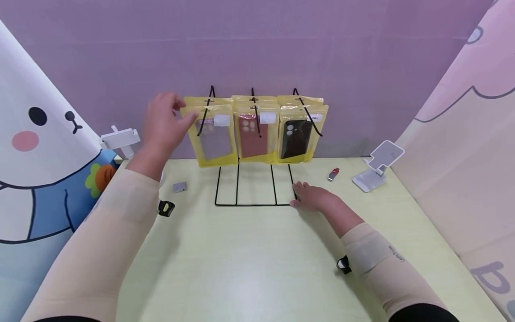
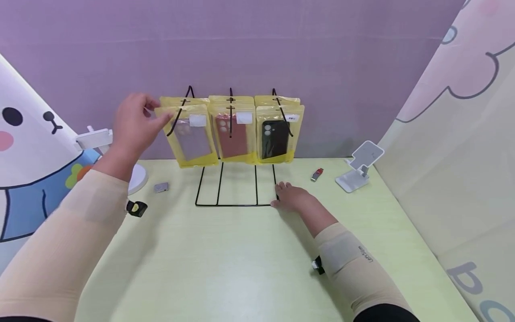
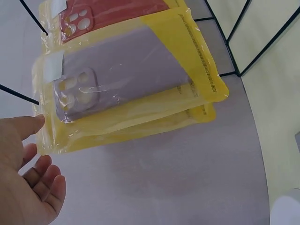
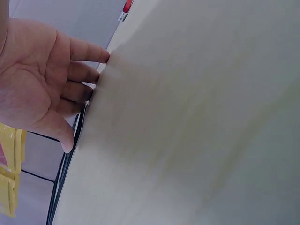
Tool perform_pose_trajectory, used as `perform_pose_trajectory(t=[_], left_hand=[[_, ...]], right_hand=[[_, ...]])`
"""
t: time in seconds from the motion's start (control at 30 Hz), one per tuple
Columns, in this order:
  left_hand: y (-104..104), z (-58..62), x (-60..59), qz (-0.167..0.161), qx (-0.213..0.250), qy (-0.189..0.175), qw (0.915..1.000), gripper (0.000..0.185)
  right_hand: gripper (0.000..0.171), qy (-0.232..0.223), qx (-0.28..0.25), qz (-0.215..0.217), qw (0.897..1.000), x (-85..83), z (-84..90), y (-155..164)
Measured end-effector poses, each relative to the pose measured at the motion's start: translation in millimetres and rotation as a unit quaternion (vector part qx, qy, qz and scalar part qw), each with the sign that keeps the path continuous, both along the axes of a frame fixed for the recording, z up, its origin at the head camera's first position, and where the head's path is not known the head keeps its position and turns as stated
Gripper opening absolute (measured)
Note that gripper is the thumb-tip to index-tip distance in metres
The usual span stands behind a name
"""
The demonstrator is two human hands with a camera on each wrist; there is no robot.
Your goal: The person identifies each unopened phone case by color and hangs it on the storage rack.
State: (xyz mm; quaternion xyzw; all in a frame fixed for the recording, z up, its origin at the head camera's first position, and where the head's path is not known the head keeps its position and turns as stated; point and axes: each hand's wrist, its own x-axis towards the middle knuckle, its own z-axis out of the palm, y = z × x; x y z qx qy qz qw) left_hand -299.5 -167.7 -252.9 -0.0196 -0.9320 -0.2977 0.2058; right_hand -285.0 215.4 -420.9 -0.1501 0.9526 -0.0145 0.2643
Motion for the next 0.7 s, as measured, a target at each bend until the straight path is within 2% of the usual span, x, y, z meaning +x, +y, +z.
perform_pose_trajectory(t=[0.23,0.43,0.57,0.7], left_hand=[[-6.3,-7.1,13.4,0.001,0.029,0.034,0.999,0.048],[-12.6,-8.2,35.4,0.008,0.071,0.078,0.9944,0.047],[-14.9,-15.6,53.2,-0.01,0.078,0.104,0.9914,0.045],[-13.6,-28.2,70.6,-0.038,0.065,0.108,0.9914,0.045]], right_hand=[[0.079,-0.013,-0.009,-0.023,1.0,-2.0,-0.2,2.8],[0.082,-0.019,-0.016,-0.03,0.999,-4.5,-0.6,5.6],[0.083,-0.02,-0.033,-0.027,0.999,-5.5,-1.3,7.7],[0.082,-0.008,-0.054,-0.016,0.998,0.0,0.2,13.0]])
